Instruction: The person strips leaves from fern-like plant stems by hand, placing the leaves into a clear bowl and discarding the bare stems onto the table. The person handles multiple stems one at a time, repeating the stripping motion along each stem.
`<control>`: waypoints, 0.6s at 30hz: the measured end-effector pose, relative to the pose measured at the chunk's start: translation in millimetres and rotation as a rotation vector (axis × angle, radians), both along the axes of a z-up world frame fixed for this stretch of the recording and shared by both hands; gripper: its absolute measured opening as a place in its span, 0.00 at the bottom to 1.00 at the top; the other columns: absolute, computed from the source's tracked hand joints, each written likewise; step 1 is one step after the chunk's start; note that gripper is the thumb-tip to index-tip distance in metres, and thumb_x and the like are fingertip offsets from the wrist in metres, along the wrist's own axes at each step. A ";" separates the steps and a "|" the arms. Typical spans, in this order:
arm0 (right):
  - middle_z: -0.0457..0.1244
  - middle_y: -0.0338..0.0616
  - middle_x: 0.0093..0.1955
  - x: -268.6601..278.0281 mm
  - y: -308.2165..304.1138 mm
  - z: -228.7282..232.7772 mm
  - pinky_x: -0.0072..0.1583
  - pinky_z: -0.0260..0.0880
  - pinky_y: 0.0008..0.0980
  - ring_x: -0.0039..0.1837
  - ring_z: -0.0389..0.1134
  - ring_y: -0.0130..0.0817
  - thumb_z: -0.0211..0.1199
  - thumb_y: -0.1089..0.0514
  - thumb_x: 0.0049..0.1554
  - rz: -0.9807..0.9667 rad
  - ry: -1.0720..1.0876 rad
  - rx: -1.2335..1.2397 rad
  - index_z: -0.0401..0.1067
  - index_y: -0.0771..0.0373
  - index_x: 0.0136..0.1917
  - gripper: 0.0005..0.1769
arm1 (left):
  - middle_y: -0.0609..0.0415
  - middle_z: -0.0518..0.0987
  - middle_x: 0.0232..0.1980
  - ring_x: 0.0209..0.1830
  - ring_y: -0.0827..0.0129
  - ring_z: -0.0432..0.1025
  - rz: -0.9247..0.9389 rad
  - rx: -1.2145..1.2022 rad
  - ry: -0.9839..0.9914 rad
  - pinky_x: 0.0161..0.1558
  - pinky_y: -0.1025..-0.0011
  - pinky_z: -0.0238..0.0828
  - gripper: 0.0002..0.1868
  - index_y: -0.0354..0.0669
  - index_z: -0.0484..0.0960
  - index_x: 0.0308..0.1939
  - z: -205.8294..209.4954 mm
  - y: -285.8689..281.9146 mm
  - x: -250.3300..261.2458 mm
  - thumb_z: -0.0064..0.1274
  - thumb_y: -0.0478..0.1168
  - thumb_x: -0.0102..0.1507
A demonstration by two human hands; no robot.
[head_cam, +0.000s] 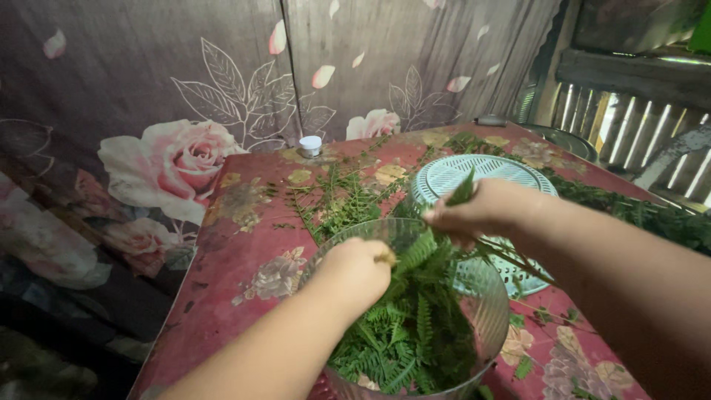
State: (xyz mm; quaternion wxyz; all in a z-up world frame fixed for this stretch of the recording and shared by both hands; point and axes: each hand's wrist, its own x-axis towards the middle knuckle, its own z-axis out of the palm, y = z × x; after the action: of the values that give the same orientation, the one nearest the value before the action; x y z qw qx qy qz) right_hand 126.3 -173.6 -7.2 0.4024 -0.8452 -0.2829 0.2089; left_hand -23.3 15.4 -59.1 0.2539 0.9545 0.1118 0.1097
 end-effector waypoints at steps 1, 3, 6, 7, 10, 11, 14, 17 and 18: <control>0.67 0.41 0.26 1.2 2.1 -4.8 0.36 0.65 0.30 0.30 0.66 0.29 0.69 0.46 0.52 0.008 -0.005 0.020 0.80 0.56 0.34 0.13 | 0.52 0.84 0.49 0.50 0.53 0.77 0.046 -0.025 -0.019 0.55 0.56 0.72 0.16 0.60 0.89 0.43 3.7 -1.7 4.5 0.46 0.44 0.58; 0.66 0.41 0.27 6.9 1.4 -11.3 0.36 0.66 0.32 0.30 0.66 0.30 0.69 0.47 0.52 -0.001 -0.024 0.009 0.80 0.58 0.35 0.13 | 0.54 0.86 0.48 0.49 0.55 0.79 0.104 -0.143 -0.051 0.55 0.58 0.72 0.15 0.61 0.90 0.43 11.8 -6.0 12.2 0.48 0.46 0.59; 0.66 0.41 0.27 13.3 -0.5 -13.8 0.36 0.67 0.33 0.30 0.67 0.31 0.67 0.46 0.54 0.004 -0.016 0.033 0.78 0.61 0.35 0.17 | 0.52 0.87 0.44 0.46 0.56 0.80 0.107 -0.380 -0.098 0.52 0.60 0.74 0.14 0.56 0.88 0.42 19.5 -15.4 21.4 0.52 0.51 0.59; 0.67 0.42 0.27 14.0 1.3 -12.7 0.36 0.67 0.33 0.30 0.67 0.32 0.66 0.45 0.55 0.014 -0.007 0.045 0.77 0.62 0.35 0.18 | 0.51 0.87 0.43 0.45 0.57 0.81 0.078 -0.438 -0.111 0.52 0.61 0.74 0.14 0.54 0.88 0.42 18.4 -21.8 26.2 0.53 0.52 0.59; 0.66 0.42 0.29 10.5 5.6 -9.5 0.36 0.65 0.33 0.31 0.67 0.32 0.67 0.45 0.55 -0.068 0.093 0.073 0.76 0.61 0.37 0.17 | 0.47 0.85 0.41 0.42 0.52 0.79 0.030 -0.338 -0.037 0.48 0.58 0.74 0.15 0.50 0.86 0.42 11.6 -32.2 45.7 0.50 0.51 0.61; 0.67 0.42 0.30 8.6 5.3 -8.6 0.36 0.65 0.32 0.31 0.67 0.32 0.67 0.45 0.55 -0.043 0.087 0.079 0.77 0.62 0.38 0.17 | 0.45 0.83 0.40 0.41 0.50 0.78 0.018 -0.260 0.007 0.47 0.57 0.74 0.15 0.48 0.85 0.42 7.9 -32.8 52.3 0.49 0.50 0.62; 0.68 0.40 0.32 3.5 1.1 -3.4 0.36 0.63 0.30 0.33 0.68 0.30 0.68 0.47 0.54 0.000 0.084 0.072 0.78 0.61 0.39 0.14 | 0.45 0.83 0.40 0.42 0.51 0.78 0.063 -0.278 0.042 0.47 0.57 0.74 0.14 0.49 0.85 0.42 -2.6 -24.7 62.5 0.49 0.49 0.61; 0.70 0.37 0.33 1.5 -2.4 1.2 0.35 0.58 0.28 0.33 0.67 0.27 0.68 0.52 0.51 0.013 0.092 0.016 0.79 0.57 0.40 0.08 | 0.45 0.83 0.41 0.43 0.52 0.78 -0.207 0.110 -0.229 0.47 0.57 0.74 0.13 0.48 0.84 0.41 -2.9 -14.0 62.5 0.49 0.48 0.61; 0.70 0.37 0.33 2.4 -3.0 1.4 0.35 0.57 0.27 0.33 0.67 0.27 0.68 0.52 0.51 0.024 0.076 0.006 0.78 0.56 0.40 0.08 | 0.45 0.84 0.42 0.43 0.52 0.78 -0.189 0.049 -0.196 0.48 0.58 0.74 0.13 0.48 0.84 0.41 -1.7 -14.3 61.1 0.48 0.48 0.61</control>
State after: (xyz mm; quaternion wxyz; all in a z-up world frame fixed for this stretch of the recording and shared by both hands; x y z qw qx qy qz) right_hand 128.7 -176.6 -5.9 0.4130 -0.8319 -0.2784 0.2449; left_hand 37.9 1.1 -60.8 0.2492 0.9514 -0.0068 0.1809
